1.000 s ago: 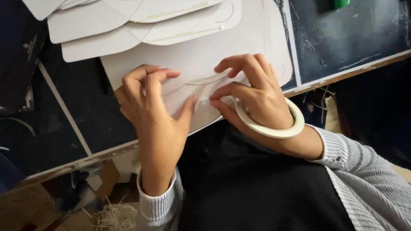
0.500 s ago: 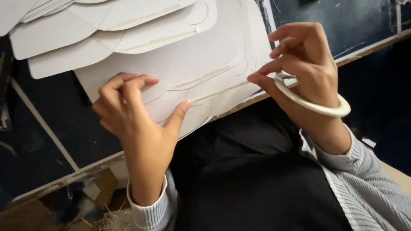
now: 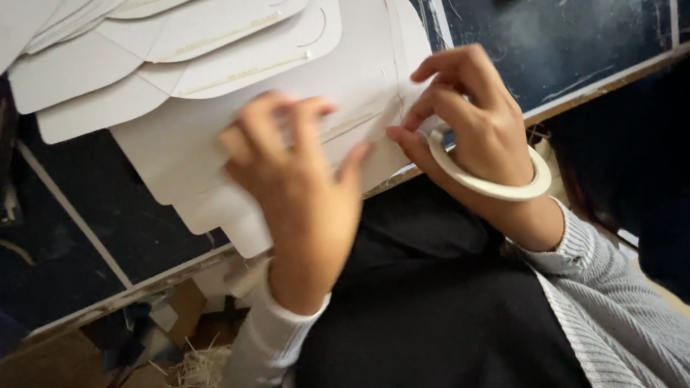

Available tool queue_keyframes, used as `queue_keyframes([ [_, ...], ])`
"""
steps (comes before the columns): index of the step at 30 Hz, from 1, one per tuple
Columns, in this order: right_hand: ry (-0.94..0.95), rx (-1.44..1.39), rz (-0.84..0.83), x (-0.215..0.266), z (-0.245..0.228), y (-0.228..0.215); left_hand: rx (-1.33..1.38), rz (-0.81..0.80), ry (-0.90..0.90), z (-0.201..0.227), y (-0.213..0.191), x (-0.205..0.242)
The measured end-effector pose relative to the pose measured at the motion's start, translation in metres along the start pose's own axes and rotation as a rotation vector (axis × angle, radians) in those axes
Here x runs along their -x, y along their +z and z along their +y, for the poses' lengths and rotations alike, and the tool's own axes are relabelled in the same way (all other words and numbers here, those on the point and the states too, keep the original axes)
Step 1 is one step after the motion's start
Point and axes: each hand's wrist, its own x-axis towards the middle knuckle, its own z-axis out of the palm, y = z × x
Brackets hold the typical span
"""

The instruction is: The person holds a stack of white paper sheets and applies strips of clear adhesive tape to the edges of each sheet. They tear the tape by hand and press it down to secure the papers together.

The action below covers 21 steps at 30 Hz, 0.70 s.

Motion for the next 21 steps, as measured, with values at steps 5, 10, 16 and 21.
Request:
queue_keyframes([
  [5,-0.106,-0.036,0.024,-0.014,-0.013,-0.022,0.231,-0.026,0.293,0.021,-0.005,-0.016],
  [10,-0.11,-0.038,-0.019,-0.02,0.006,-0.013,0.089,0.059,0.298,-0.001,0.004,-0.031],
  [16,-0.131,-0.076,-0.043,-0.013,0.022,-0.008,0.328,-0.113,0.107,-0.005,0.002,-0.03],
  [21,-0.186,0.075,0.079,-0.007,0.028,-0.002,0.269,-0.091,0.072,-0.002,0.008,-0.032],
])
